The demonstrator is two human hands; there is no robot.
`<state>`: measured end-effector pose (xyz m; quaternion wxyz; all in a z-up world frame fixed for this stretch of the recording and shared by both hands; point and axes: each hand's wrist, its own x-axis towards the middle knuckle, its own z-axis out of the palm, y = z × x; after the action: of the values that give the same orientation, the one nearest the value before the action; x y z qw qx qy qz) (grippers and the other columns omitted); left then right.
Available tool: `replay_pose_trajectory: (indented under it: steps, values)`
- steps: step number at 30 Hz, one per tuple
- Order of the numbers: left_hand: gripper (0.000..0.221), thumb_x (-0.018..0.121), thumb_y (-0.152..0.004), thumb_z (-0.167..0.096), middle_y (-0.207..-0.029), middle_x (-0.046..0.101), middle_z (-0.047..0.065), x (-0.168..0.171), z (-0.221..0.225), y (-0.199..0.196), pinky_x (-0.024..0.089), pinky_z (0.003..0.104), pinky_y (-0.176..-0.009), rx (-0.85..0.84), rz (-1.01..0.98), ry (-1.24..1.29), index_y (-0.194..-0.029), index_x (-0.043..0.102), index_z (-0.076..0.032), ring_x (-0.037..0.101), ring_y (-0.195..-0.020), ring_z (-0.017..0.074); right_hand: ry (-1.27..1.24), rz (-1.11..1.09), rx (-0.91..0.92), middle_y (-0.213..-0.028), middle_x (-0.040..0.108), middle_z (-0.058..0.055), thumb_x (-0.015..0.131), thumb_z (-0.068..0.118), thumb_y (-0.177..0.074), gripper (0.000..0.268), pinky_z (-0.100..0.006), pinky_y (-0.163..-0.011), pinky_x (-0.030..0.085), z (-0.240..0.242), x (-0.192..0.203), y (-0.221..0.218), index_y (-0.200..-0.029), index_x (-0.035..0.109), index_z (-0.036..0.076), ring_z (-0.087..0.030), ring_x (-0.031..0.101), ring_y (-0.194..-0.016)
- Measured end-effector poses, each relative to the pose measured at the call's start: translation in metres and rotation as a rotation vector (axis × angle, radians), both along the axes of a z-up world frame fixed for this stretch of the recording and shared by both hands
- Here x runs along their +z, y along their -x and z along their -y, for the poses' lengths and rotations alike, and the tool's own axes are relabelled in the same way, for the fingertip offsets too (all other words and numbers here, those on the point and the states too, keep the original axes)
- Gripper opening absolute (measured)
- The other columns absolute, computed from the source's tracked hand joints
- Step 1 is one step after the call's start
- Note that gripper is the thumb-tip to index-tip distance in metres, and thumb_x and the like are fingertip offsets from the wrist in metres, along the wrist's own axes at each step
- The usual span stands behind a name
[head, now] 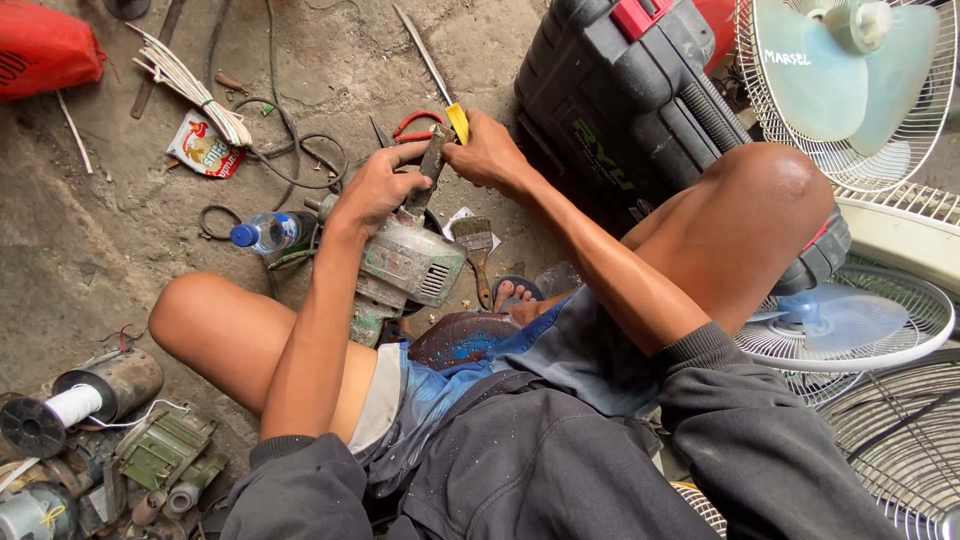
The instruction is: Disassembling and inspecting a power tool motor for repair using hand tools.
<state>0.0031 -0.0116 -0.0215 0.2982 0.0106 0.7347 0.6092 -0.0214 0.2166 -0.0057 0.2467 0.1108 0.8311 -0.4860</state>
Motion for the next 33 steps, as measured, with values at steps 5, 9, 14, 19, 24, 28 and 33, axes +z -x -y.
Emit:
replay_pose_trajectory:
  steps: [5,9,14,19,24,28,33]
  values:
    - [0.069,0.075,-0.090,-0.013,-0.145,0.079,0.014,0.036,-0.003,0.002,0.071,0.044,-0.092,-0.098,-0.115,0.258,-0.159,0.074,-0.018,0.085,-0.108,0.0263,0.072,0.030,-0.060,-0.084,0.068,-0.015,0.079,0.018,-0.083,0.027,-0.042,-0.050,0.059,-0.001,-0.009,0.007,-0.104,0.069,0.005,-0.026,0.074,-0.070]
    - [0.064,0.083,-0.089,-0.022,-0.132,0.085,0.015,0.043,-0.009,0.004,0.071,0.048,-0.093,-0.163,-0.214,0.377,-0.151,0.078,-0.012,0.086,-0.108,0.0308,0.102,0.046,-0.083,-0.080,0.066,-0.015,0.079,0.018,-0.083,0.025,-0.042,-0.046,0.055,0.001,0.006,0.003,-0.101,0.069,0.005,-0.025,0.070,-0.065]
    - [0.062,0.097,-0.087,-0.024,-0.116,0.086,0.023,0.053,-0.022,-0.001,0.072,0.053,-0.090,-0.180,-0.353,0.498,-0.142,0.080,0.000,0.085,-0.102,0.0386,0.112,0.056,-0.085,-0.081,0.066,-0.014,0.081,0.019,-0.083,0.026,-0.043,-0.046,0.053,-0.001,-0.001,0.005,-0.102,0.071,0.005,-0.025,0.068,-0.065]
    - [0.062,0.096,-0.085,-0.030,-0.114,0.086,0.020,0.032,-0.009,0.004,0.069,0.055,-0.081,-0.173,-0.343,0.454,-0.139,0.080,-0.004,0.085,-0.091,0.0378,0.125,0.070,-0.073,-0.084,0.068,-0.015,0.083,0.022,-0.084,0.028,-0.041,-0.046,0.055,-0.004,-0.021,0.009,-0.109,0.076,0.010,-0.026,0.071,-0.066]
    - [0.072,0.099,-0.081,-0.035,-0.114,0.085,0.019,0.011,-0.012,0.006,0.068,0.055,-0.079,-0.151,-0.323,0.405,-0.143,0.075,-0.007,0.084,-0.091,0.0358,0.074,0.068,-0.002,-0.085,0.066,-0.014,0.079,0.022,-0.084,0.028,-0.041,-0.049,0.055,-0.007,-0.003,0.008,-0.109,0.074,0.009,-0.025,0.071,-0.069]
    - [0.064,0.092,-0.085,-0.029,-0.112,0.085,0.024,0.017,-0.017,-0.004,0.064,0.064,-0.081,-0.141,-0.387,0.449,-0.142,0.073,-0.006,0.084,-0.096,0.0496,-0.051,0.091,0.122,-0.088,0.072,-0.017,0.076,0.026,-0.088,0.028,-0.048,-0.053,0.057,-0.012,0.004,0.008,-0.108,0.074,0.006,-0.029,0.075,-0.073]
    - [0.050,0.082,-0.098,-0.037,-0.118,0.086,0.032,-0.003,-0.020,-0.014,0.065,0.063,-0.101,-0.192,-0.223,0.576,-0.136,0.078,-0.005,0.082,-0.117,0.0509,-0.140,0.168,0.200,-0.090,0.077,-0.024,0.072,0.046,-0.094,0.046,-0.045,-0.063,0.068,-0.022,-0.062,0.014,-0.102,0.080,0.001,-0.031,0.082,-0.076]
